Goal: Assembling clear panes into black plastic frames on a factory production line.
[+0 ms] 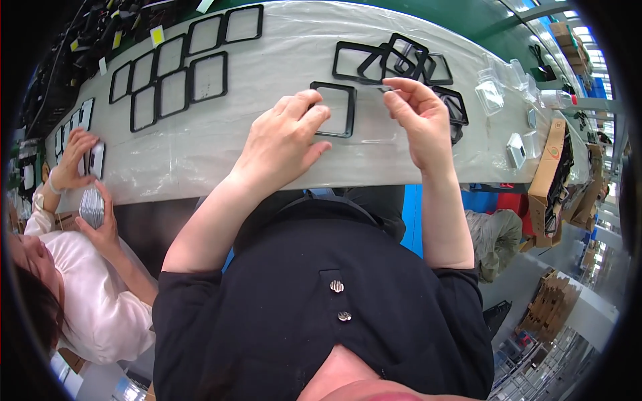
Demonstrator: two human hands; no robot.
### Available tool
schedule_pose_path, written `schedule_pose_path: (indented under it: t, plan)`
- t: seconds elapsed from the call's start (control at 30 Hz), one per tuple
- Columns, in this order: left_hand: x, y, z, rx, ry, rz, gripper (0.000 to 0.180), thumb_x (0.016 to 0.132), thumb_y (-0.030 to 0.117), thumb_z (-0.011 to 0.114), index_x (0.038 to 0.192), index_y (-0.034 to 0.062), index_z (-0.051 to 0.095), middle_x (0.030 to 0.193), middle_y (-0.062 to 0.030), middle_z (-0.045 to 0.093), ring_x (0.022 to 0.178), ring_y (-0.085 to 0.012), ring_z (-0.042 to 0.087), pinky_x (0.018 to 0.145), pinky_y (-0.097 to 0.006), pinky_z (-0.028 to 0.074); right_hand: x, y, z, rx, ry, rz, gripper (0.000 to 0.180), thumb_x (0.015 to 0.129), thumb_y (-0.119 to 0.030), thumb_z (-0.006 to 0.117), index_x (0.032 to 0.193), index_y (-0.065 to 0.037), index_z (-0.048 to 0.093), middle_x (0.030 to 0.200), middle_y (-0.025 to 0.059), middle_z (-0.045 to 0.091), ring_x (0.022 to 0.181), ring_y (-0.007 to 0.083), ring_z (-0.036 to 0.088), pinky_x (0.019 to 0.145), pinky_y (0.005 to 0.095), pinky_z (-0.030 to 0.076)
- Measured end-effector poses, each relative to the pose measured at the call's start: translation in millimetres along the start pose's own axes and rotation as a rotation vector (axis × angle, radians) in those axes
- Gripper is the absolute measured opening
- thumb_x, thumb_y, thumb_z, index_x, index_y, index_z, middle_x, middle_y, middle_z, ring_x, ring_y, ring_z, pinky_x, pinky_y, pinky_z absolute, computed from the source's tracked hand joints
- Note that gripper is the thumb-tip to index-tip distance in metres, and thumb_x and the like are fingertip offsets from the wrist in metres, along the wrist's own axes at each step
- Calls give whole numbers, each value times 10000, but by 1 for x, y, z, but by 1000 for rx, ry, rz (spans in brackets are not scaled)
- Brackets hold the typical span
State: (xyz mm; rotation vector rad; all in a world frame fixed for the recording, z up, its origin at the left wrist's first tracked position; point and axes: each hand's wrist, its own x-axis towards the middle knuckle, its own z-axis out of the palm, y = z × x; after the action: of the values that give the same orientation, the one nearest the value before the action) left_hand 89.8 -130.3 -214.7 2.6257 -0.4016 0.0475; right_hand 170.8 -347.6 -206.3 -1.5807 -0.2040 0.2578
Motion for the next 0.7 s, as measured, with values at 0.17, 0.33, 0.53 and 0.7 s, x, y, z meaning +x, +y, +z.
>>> schedule_pose_path:
  t: [0.17,0.33,0.53,0.7]
  plan:
    - [5,-24,8,-43,199,26,872,687,240,822,1425,107,377,1318,-136,524,1323,-300,414,1069,-412,390,11,22,27,81,-61,84,360,848,-79,728,1171,10,596,861,25,656,786,65,597,708,200,478]
    - [10,-31,11,-272,208,41,987,624,182,861,1453,81,335,1316,-140,540,1269,-296,488,1050,-394,418,14,25,42,-183,-59,46,442,823,-102,753,1220,-16,579,877,17,623,769,62,579,709,201,479]
    - [-14,-11,-5,-445,425,191,976,589,132,880,1405,50,350,1361,-167,486,1227,-341,516,989,-408,471,-9,-1,46,13,-132,80,618,822,-150,762,1342,-12,458,986,45,570,795,84,543,737,220,478]
    - [-26,0,-22,-495,415,256,1056,557,129,913,1417,-10,317,1299,-190,495,1203,-301,518,1029,-426,422,-25,-38,49,312,-278,188,599,856,-41,693,1385,3,416,860,31,613,772,72,562,705,198,455]
